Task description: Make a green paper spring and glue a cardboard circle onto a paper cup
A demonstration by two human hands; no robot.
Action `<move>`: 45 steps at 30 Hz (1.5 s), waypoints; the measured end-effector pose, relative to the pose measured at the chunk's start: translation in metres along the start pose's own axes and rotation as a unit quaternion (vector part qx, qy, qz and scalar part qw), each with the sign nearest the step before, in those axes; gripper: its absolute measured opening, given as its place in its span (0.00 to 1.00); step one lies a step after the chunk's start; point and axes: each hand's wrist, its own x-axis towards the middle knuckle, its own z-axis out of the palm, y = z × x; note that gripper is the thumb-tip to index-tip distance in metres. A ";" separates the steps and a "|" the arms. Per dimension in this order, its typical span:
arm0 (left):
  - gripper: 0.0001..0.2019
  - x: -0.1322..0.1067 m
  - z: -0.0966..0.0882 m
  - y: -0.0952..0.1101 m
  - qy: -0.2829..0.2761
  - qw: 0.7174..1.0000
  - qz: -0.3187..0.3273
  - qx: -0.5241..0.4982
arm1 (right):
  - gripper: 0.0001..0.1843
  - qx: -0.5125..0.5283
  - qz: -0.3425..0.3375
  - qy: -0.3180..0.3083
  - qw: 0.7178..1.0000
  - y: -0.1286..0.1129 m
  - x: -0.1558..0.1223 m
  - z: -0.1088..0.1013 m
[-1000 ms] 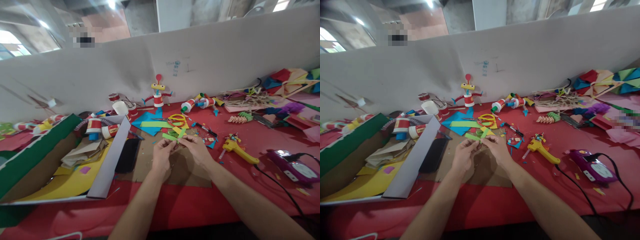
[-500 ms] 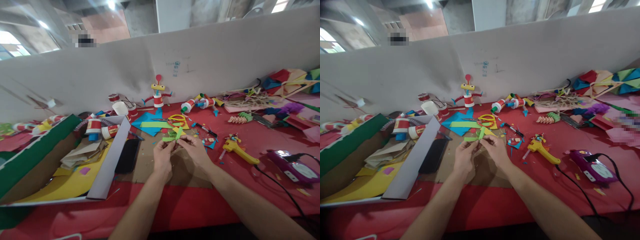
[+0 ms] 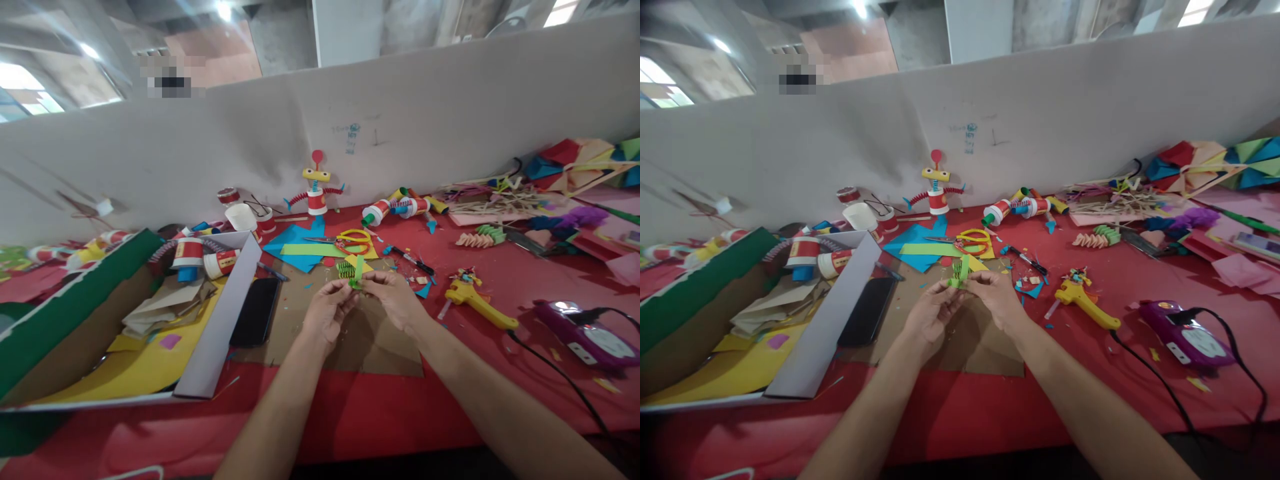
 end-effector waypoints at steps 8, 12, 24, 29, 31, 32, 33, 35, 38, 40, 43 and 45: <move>0.13 0.000 0.000 0.005 -0.008 0.999 0.025 0.039 | 0.11 -0.055 -0.022 0.017 0.998 0.001 0.001 -0.003; 0.13 0.001 -0.001 0.005 -0.011 0.998 0.047 0.050 | 0.11 -0.098 -0.039 0.007 0.994 0.002 0.002 -0.004; 0.14 0.002 0.002 0.003 0.009 0.999 0.048 0.008 | 0.07 -0.085 -0.091 0.006 0.992 0.005 -0.002 0.003; 0.10 0.002 0.000 0.007 0.009 0.998 0.029 0.056 | 0.06 -0.109 -0.069 0.022 0.991 0.005 0.000 0.001; 0.10 0.001 -0.001 0.009 0.002 0.996 0.015 0.092 | 0.05 -0.109 -0.057 0.019 0.992 0.003 0.001 -0.001; 0.10 0.000 -0.002 0.010 0.000 0.994 0.008 0.110 | 0.05 -0.110 -0.050 0.014 0.993 0.003 0.001 -0.003; 0.10 0.000 -0.002 0.011 -0.001 0.992 0.003 0.124 | 0.05 -0.110 -0.041 0.008 0.993 0.002 0.002 -0.004; 0.10 -0.001 -0.001 0.010 -0.003 0.992 0.008 0.130 | 0.06 -0.102 -0.022 -0.003 0.995 0.001 0.003 -0.005; 0.09 -0.002 0.001 0.005 -0.003 0.995 0.044 0.093 | 0.08 -0.070 -0.017 -0.019 0.997 0.002 0.003 -0.003; 0.08 -0.003 0.004 0.001 0.004 0.995 0.070 0.065 | 0.10 -0.060 -0.031 -0.029 0.997 0.003 0.002 0.000; 0.08 -0.004 0.007 -0.003 0.005 0.996 0.086 0.035 | 0.10 -0.065 -0.047 -0.029 0.996 0.005 -0.001 0.003; 0.08 -0.005 0.008 -0.004 -0.006 0.996 0.091 0.020 | 0.10 -0.058 -0.052 -0.019 0.997 0.005 -0.001 0.003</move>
